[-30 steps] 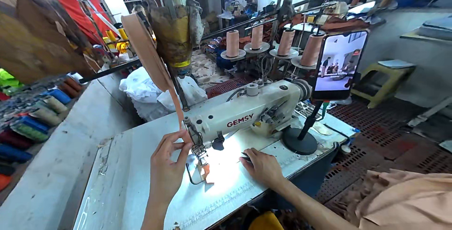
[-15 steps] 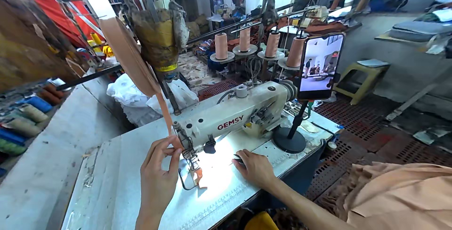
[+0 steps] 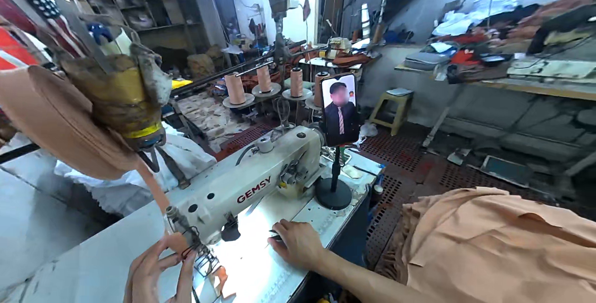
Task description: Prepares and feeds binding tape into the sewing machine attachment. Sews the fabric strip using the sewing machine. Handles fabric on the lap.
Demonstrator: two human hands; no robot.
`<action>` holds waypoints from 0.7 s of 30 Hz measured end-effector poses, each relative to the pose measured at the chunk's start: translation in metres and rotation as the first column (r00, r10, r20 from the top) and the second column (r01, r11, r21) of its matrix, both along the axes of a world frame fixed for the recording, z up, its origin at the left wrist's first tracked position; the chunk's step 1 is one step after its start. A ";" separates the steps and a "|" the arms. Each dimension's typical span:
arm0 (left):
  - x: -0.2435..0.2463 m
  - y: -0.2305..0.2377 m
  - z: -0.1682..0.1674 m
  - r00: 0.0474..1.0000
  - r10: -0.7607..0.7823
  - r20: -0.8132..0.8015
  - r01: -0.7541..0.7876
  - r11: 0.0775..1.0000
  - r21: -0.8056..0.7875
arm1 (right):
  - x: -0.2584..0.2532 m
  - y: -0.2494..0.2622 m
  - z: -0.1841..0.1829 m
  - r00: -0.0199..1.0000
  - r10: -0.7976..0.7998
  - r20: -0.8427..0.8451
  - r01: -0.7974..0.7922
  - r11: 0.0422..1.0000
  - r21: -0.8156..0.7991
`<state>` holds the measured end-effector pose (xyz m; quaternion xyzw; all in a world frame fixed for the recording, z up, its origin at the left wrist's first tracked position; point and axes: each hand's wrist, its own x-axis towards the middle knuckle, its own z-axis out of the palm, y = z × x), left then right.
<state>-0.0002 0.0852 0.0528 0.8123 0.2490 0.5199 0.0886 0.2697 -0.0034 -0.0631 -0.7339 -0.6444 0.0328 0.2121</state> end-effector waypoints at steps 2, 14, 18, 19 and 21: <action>0.001 0.000 -0.002 1.000 -0.014 0.028 0.015 0.999 -0.036 | 0.000 0.001 -0.001 1.000 0.001 0.010 -0.001 1.000 0.020; 0.001 -0.005 -0.013 0.995 -0.037 0.090 0.049 0.990 -0.133 | -0.002 0.002 -0.003 1.000 0.001 0.016 -0.001 1.000 0.007; -0.001 -0.001 -0.018 0.996 -0.047 0.075 0.053 0.995 -0.086 | -0.002 0.002 -0.002 1.000 0.004 0.016 -0.004 1.000 -0.009; -0.001 -0.001 -0.019 0.997 -0.047 0.066 0.052 0.995 -0.080 | -0.002 0.002 -0.001 1.000 0.004 0.015 -0.004 1.000 -0.013; -0.001 -0.002 -0.019 0.998 -0.038 0.058 0.043 0.996 -0.078 | -0.002 0.002 -0.002 1.000 -0.001 0.026 0.001 1.000 0.005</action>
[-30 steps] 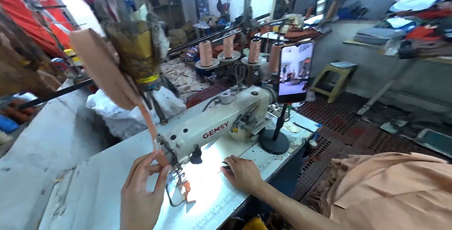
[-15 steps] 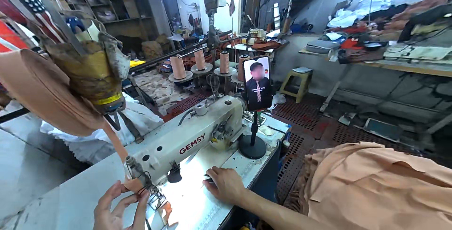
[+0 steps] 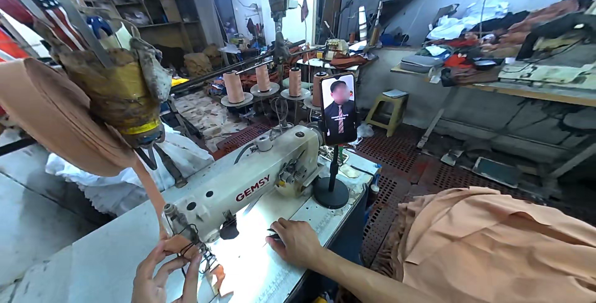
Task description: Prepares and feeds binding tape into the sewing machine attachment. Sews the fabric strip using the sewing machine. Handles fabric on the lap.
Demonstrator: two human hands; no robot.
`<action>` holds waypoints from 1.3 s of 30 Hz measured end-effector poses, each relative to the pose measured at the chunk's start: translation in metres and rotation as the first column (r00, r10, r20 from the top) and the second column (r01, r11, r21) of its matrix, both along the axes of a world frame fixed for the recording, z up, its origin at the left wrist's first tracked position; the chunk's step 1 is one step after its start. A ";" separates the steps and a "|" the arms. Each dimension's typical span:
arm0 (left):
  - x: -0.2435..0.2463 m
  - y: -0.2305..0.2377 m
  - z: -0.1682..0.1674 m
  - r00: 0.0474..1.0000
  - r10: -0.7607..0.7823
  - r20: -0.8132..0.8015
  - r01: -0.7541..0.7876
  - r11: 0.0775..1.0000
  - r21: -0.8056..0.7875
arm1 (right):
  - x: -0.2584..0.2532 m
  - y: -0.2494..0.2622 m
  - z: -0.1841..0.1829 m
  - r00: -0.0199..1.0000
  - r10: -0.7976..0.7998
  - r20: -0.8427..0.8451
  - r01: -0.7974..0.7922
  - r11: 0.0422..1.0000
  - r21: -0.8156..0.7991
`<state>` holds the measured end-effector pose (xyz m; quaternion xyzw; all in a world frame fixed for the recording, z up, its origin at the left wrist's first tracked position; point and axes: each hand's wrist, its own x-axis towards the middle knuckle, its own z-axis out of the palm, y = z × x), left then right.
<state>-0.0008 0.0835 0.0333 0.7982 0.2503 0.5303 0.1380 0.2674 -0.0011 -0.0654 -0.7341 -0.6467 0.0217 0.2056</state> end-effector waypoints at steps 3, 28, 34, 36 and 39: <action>0.001 -0.003 0.001 1.000 0.001 0.006 -0.001 0.999 -0.050 | -0.001 0.000 0.000 1.000 0.000 -0.004 0.000 1.000 0.000; 0.007 -0.016 -0.002 0.991 -0.002 0.133 0.028 0.980 -0.197 | -0.001 0.001 -0.001 0.999 -0.011 0.030 0.011 1.000 -0.001; 0.010 -0.019 0.002 0.989 0.014 0.147 0.043 0.924 -0.380 | -0.001 0.000 0.002 1.000 -0.008 0.000 0.008 1.000 -0.019; 0.010 -0.020 0.002 0.991 0.007 0.132 0.044 0.923 -0.383 | -0.001 0.000 0.003 1.000 -0.007 -0.004 0.007 1.000 -0.018; 0.008 -0.021 -0.001 0.996 0.025 0.083 0.005 0.939 -0.344 | -0.001 0.000 0.002 1.000 -0.007 0.002 0.007 1.000 -0.019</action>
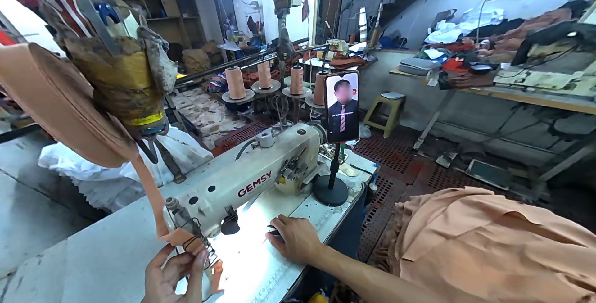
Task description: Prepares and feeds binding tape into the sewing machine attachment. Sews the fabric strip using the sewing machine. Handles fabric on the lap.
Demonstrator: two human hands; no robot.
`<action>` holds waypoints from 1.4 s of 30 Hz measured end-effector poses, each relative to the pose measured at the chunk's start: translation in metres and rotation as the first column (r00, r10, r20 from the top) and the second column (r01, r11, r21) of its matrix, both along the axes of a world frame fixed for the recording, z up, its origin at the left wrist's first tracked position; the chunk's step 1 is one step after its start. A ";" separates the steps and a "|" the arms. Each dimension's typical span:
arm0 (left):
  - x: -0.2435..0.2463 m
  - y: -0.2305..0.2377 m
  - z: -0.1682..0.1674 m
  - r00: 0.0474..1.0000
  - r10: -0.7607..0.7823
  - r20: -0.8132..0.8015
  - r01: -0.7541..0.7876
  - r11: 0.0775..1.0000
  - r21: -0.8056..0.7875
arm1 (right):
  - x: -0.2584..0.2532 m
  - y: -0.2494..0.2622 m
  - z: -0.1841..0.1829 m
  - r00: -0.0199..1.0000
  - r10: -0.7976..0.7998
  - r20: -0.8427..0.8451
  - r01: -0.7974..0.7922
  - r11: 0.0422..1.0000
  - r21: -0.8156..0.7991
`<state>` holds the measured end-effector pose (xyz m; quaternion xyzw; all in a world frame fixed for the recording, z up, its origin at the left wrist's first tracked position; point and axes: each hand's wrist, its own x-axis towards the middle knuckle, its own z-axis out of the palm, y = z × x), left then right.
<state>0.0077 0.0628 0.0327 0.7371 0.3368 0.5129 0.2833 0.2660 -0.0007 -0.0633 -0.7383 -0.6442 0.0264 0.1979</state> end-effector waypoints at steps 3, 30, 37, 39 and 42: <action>-0.003 0.004 -0.006 0.998 0.033 -0.060 -0.025 0.992 0.121 | -0.001 0.000 0.001 1.000 -0.003 0.000 0.003 1.000 -0.012; -0.023 -0.034 -0.072 0.930 -0.188 -0.315 0.094 0.952 -0.291 | -0.089 -0.015 0.016 0.603 0.264 -0.753 -0.240 0.960 0.144; -0.038 -0.019 -0.052 0.967 -0.213 -0.141 0.155 0.929 -0.337 | -0.104 -0.023 0.016 0.567 0.206 -0.797 -0.262 0.963 0.062; -0.027 -0.012 -0.054 0.973 -0.181 -0.147 0.140 0.958 -0.251 | -0.107 -0.032 0.016 0.508 0.189 -0.840 -0.191 0.976 0.104; -0.021 -0.011 -0.056 0.972 -0.130 -0.195 0.094 0.979 -0.183 | -0.112 -0.045 0.023 0.245 0.060 -0.968 -0.115 0.993 0.032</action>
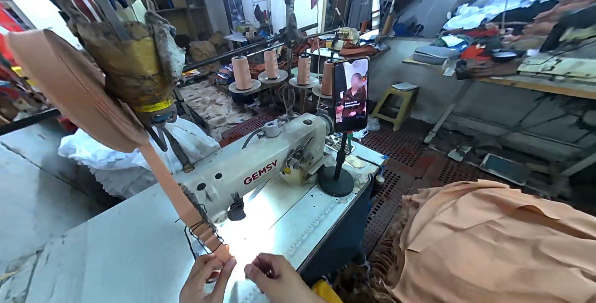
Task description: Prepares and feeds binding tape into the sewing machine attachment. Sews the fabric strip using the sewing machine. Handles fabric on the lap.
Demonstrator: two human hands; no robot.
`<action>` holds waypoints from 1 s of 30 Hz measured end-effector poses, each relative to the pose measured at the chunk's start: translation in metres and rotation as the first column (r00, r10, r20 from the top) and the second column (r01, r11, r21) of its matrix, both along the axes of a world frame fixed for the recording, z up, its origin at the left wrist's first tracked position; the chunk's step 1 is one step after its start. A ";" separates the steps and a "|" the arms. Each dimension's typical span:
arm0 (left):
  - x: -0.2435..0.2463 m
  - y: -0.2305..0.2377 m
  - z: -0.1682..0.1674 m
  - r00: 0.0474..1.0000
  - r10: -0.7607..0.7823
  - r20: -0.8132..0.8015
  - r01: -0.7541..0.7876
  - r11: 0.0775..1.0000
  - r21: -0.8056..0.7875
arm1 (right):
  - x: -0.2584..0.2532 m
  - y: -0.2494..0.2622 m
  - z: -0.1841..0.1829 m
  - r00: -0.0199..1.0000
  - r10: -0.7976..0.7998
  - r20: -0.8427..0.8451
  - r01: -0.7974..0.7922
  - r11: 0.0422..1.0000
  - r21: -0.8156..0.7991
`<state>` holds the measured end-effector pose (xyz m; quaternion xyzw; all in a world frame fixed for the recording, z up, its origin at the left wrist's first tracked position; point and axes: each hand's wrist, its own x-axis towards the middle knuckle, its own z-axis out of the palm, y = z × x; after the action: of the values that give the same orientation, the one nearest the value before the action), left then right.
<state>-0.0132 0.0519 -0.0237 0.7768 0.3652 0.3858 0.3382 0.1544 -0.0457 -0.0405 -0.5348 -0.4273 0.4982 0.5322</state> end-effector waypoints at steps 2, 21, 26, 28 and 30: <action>-0.001 -0.004 -0.001 0.999 -0.017 0.037 0.017 1.000 -0.009 | -0.005 0.000 0.005 0.953 0.067 -0.296 -0.113 0.983 -0.142; -0.023 0.016 -0.029 0.958 -0.149 0.247 0.235 0.898 -0.372 | -0.001 0.066 -0.001 0.996 -0.017 0.084 0.013 0.999 0.052; -0.026 0.012 -0.039 0.941 -0.148 0.303 0.242 0.923 -0.299 | 0.001 0.069 -0.001 1.000 0.015 0.020 -0.015 0.999 0.043; -0.024 0.009 -0.038 0.944 -0.139 0.300 0.229 0.930 -0.287 | 0.000 0.069 -0.002 1.000 0.002 0.022 -0.002 0.999 0.035; -0.020 0.005 -0.034 0.958 -0.121 0.258 0.195 0.939 -0.283 | 0.000 0.070 -0.002 0.999 -0.020 0.027 0.020 1.000 0.012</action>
<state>-0.0331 0.0570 -0.0581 0.6904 0.3135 0.3861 0.5254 0.1540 0.0242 -0.0429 -0.5425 -0.4320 0.4831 0.5344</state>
